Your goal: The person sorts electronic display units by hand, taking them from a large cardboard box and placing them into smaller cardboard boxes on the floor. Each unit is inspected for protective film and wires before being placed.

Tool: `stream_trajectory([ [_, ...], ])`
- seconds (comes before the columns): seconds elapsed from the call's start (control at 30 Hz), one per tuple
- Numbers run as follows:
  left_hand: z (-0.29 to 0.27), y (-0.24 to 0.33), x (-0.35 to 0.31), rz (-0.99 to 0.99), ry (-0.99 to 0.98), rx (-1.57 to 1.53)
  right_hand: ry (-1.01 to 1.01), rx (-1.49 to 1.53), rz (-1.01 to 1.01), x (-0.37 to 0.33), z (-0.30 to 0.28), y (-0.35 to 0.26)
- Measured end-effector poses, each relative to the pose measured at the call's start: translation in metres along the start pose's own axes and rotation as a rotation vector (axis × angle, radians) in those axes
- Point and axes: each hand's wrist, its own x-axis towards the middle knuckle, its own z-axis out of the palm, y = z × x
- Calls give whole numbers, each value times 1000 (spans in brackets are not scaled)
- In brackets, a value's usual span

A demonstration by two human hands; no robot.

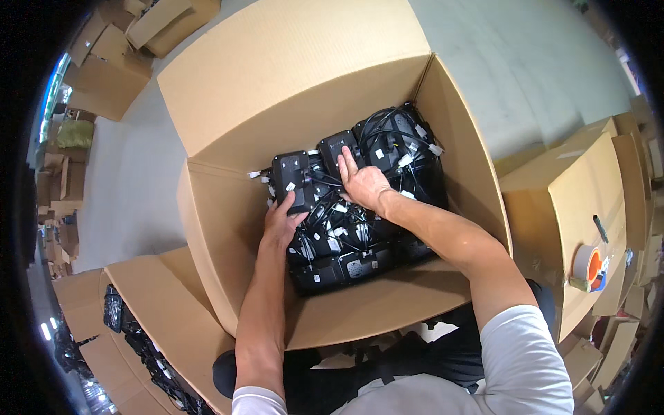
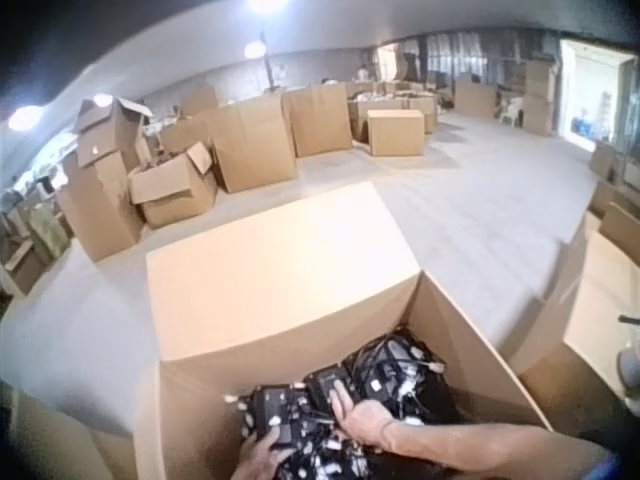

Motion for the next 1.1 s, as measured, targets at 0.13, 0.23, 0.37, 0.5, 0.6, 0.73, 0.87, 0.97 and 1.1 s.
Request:
stream_trajectory([
  [0.13,8,-13,25,-1,-93,-67,-19,-32,-2,2,-8,-7],
  [0.23,15,-22,35,-68,-27,75,-21,16,-25,7,-11,-10],
  [0.37,40,-28,35,32,9,267,-65,-28,-128,17,-14,20],
  [0.5,40,-22,29,104,18,304,235,-77,-438,35,-85,33],
  [0.6,32,-29,52,182,73,462,208,-492,-403,56,-88,63],
  [0.73,21,-18,48,127,290,838,206,-713,-287,43,-51,18],
  [0.87,64,19,4,72,333,1072,56,-536,-63,24,-72,7],
  [0.97,79,65,-42,240,-38,1271,57,-602,-176,-11,-92,19],
  [1.1,38,135,-148,716,-163,1398,2,-518,-378,-42,-112,-1],
])
